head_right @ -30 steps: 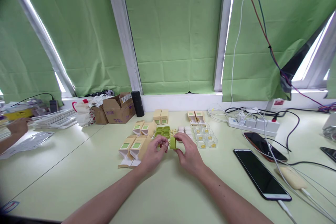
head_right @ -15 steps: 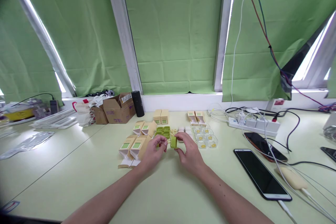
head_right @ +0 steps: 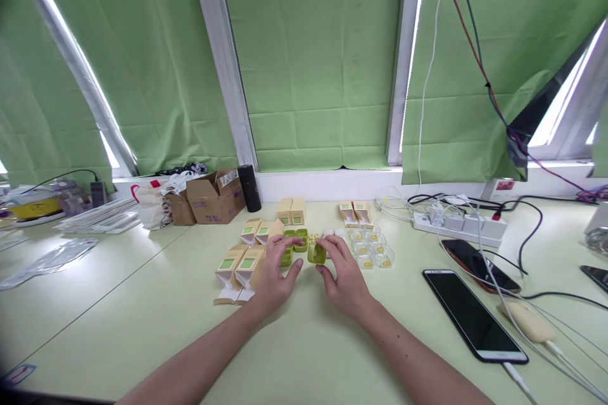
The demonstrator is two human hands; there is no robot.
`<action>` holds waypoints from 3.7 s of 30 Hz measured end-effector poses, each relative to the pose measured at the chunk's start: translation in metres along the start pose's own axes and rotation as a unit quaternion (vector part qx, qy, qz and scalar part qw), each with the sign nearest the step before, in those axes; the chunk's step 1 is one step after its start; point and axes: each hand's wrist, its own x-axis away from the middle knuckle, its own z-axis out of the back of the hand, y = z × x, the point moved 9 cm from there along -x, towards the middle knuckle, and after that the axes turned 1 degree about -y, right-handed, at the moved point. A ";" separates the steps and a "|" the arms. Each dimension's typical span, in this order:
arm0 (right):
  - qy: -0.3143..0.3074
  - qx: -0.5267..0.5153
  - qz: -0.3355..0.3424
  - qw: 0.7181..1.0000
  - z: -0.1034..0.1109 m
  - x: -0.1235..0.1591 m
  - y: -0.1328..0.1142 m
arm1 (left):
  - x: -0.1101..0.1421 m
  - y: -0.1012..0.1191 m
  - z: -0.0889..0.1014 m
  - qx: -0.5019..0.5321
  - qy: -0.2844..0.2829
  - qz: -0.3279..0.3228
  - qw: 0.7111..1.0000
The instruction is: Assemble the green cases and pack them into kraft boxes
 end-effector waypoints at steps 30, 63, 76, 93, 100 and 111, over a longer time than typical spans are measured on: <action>-0.042 0.117 0.124 0.984 -0.007 0.000 -0.026 | 0.006 0.012 -0.010 -0.060 -0.028 -0.100 0.993; -0.004 0.029 0.045 0.999 -0.001 0.001 -0.013 | 0.005 0.013 -0.009 -0.055 -0.023 -0.106 0.993; -0.013 -0.064 -0.160 0.985 -0.008 0.003 0.026 | 0.007 0.012 -0.013 -0.081 -0.028 -0.109 0.990; -0.024 -0.107 -0.178 0.978 -0.010 0.005 0.030 | -0.003 0.019 -0.021 -0.107 -0.042 -0.112 0.987; 0.038 -0.004 -0.162 0.986 0.012 0.000 0.042 | -0.025 0.008 -0.006 -0.014 0.000 -0.020 1.000; -0.043 0.282 -0.050 0.957 -0.007 -0.002 0.050 | -0.034 -0.024 -0.015 0.179 0.012 0.113 0.977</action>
